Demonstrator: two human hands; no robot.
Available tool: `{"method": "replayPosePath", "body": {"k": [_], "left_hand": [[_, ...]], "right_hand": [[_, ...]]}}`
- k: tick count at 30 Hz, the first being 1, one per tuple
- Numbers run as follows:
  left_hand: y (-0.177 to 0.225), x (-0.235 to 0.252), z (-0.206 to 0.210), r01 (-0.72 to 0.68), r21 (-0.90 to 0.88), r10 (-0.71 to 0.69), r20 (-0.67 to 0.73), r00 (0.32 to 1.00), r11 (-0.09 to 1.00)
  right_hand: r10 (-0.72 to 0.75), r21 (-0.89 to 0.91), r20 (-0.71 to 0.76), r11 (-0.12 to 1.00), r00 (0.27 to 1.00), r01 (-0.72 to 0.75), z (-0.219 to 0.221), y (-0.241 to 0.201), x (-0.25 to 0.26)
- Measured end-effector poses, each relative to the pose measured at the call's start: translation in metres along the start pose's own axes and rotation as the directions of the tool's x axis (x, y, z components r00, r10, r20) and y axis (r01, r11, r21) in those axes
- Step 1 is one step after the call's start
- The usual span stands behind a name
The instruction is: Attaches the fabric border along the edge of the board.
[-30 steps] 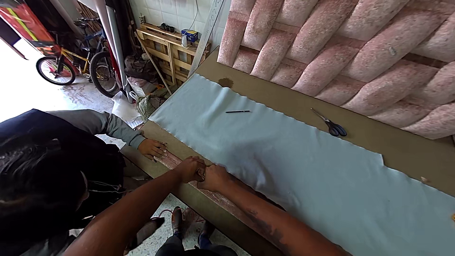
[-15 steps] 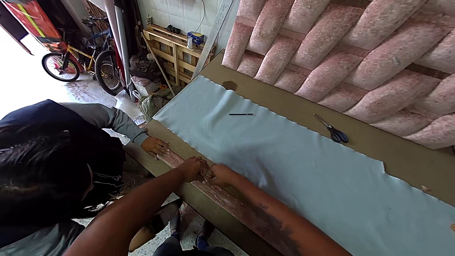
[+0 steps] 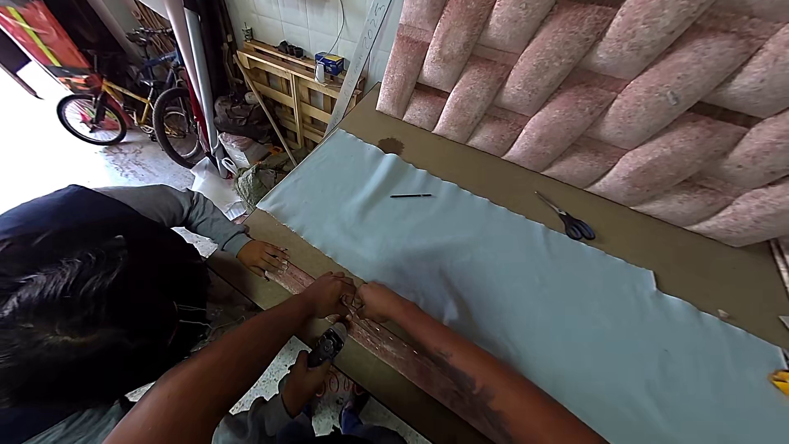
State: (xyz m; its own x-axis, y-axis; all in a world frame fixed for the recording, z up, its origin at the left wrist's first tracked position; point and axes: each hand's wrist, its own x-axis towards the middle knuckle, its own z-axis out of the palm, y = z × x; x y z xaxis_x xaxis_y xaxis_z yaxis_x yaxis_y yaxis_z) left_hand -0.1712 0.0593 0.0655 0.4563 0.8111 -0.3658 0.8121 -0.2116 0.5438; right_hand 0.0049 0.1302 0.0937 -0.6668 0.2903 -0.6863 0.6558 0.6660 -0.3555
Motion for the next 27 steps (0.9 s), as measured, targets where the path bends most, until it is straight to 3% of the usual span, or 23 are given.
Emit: {"method": "replayPosePath", "body": {"k": [27], "left_hand": [[0.0046,-0.0020,-0.0058,-0.004,-0.008,0.004,-0.037,0.999,1.000]], "right_hand": [[-0.007,-0.012,-0.052,1.000,0.999,0.006,0.0048,0.0023,-0.0010]]}}
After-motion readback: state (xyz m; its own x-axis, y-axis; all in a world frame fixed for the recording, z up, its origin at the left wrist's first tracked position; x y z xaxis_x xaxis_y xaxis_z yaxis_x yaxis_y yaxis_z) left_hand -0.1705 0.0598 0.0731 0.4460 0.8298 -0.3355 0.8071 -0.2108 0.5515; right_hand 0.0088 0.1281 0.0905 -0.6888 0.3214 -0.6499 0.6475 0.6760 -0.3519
